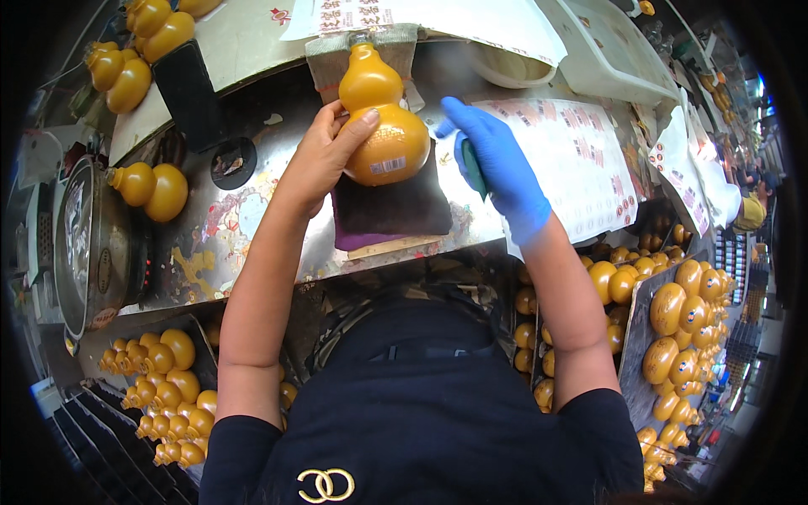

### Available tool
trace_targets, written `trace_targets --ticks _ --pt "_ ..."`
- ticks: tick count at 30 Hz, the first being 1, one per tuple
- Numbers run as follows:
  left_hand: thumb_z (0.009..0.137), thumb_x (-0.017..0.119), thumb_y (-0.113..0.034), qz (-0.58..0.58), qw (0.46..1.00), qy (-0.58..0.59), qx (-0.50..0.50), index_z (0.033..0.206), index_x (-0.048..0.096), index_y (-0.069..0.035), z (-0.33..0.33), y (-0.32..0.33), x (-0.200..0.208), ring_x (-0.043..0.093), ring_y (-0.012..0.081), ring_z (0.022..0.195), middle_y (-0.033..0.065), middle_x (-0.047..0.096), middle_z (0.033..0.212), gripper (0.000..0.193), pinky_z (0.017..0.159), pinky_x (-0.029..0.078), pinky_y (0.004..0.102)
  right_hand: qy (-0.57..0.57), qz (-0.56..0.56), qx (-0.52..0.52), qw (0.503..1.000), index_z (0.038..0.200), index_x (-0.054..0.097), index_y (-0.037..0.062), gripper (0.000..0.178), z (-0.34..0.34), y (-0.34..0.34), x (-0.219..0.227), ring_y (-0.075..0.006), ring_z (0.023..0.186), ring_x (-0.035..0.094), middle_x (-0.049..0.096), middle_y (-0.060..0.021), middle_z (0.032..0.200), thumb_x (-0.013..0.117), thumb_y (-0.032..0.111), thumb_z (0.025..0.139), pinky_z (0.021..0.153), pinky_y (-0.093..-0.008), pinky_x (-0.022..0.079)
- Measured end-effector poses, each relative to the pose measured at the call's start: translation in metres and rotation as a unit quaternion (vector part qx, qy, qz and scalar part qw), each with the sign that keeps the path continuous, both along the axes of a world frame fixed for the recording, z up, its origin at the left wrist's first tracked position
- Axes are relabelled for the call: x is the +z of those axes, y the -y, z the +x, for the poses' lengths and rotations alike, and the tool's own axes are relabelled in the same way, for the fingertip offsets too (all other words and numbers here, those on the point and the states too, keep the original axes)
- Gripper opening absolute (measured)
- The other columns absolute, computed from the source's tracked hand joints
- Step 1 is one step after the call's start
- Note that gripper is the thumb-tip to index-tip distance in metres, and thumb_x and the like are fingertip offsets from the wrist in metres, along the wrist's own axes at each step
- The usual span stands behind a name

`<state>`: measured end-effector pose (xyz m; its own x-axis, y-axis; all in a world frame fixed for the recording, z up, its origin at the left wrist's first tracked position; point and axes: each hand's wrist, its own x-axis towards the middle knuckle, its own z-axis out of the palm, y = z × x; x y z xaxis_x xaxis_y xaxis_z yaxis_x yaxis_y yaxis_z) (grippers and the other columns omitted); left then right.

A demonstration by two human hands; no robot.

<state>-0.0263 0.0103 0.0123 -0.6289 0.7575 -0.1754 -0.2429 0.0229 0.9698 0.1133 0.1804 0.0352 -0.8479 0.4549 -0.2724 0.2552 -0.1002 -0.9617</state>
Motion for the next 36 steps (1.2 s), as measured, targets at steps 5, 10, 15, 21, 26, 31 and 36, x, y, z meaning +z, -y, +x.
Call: trace_targets --ticks 5,10,15,21,26,31,36 --pt "0.087 0.066 -0.039 0.018 0.999 -0.041 -0.016 0.143 0.027 0.003 0.008 0.006 -0.004 0.042 0.0228 0.127 0.0170 0.045 0.135 0.080 0.107 0.032 0.0335 0.058 0.182 0.117 0.975 0.116 0.060 -0.0027 0.072 -0.028 0.001 -0.002 -0.0154 0.083 0.062 0.065 -0.0129 0.094 0.065 0.059 0.080 0.074 -0.0267 0.049" --pt "0.090 0.063 -0.040 0.043 0.999 0.008 -0.014 0.146 0.022 0.002 0.008 0.011 -0.020 0.039 0.0232 0.131 0.0175 0.040 0.139 0.081 0.109 0.029 0.0327 0.066 0.089 0.199 0.974 0.122 0.056 -0.0023 0.072 -0.033 -0.007 0.000 -0.0089 0.078 0.057 0.062 -0.0074 0.093 0.066 0.056 0.081 0.065 -0.0205 0.046" --pt "0.093 0.058 -0.038 0.052 0.998 0.045 -0.011 0.146 0.020 0.002 0.007 0.013 -0.021 0.037 0.0227 0.132 0.0166 0.038 0.142 0.077 0.109 0.028 0.0324 0.065 0.021 0.189 0.980 0.118 0.058 -0.0046 0.071 -0.032 -0.008 0.000 -0.0113 0.083 0.058 0.063 -0.0082 0.095 0.066 0.055 0.081 0.071 -0.0233 0.047" --pt "0.093 0.058 -0.033 0.058 0.995 0.074 -0.018 0.144 0.025 0.002 0.002 0.009 -0.004 0.041 0.0218 0.129 0.0161 0.042 0.139 0.071 0.107 0.031 0.0319 0.039 0.020 0.182 0.982 0.117 0.059 -0.0059 0.073 -0.032 -0.010 -0.012 -0.0137 0.085 0.060 0.063 -0.0102 0.097 0.064 0.058 0.082 0.075 -0.0253 0.048" --pt "0.091 0.061 -0.035 0.016 1.000 -0.002 -0.023 0.141 0.030 0.003 0.001 0.005 -0.004 0.046 0.0211 0.123 0.0155 0.048 0.133 0.070 0.105 0.034 0.0311 0.048 0.042 0.179 0.982 0.115 0.060 -0.0059 0.073 -0.033 -0.010 -0.011 -0.0136 0.084 0.060 0.064 -0.0102 0.096 0.063 0.059 0.082 0.075 -0.0254 0.048" --pt "0.091 0.061 -0.040 0.029 0.999 0.031 -0.017 0.143 0.027 0.003 -0.002 0.007 -0.011 0.045 0.0212 0.124 0.0155 0.046 0.134 0.076 0.105 0.033 0.0308 0.038 0.040 0.160 0.986 0.113 0.061 -0.0059 0.070 -0.032 -0.004 -0.007 -0.0140 0.085 0.060 0.064 -0.0107 0.097 0.062 0.058 0.084 0.076 -0.0257 0.048" --pt "0.092 0.058 -0.043 0.042 0.999 0.023 0.000 0.146 0.021 0.003 0.008 0.012 -0.019 0.037 0.0224 0.132 0.0166 0.039 0.141 0.080 0.108 0.028 0.0311 0.027 0.034 0.137 0.990 0.123 0.056 -0.0031 0.069 -0.022 0.003 -0.012 -0.0145 0.093 0.060 0.064 -0.0117 0.104 0.061 0.055 0.086 0.082 -0.0270 0.048"
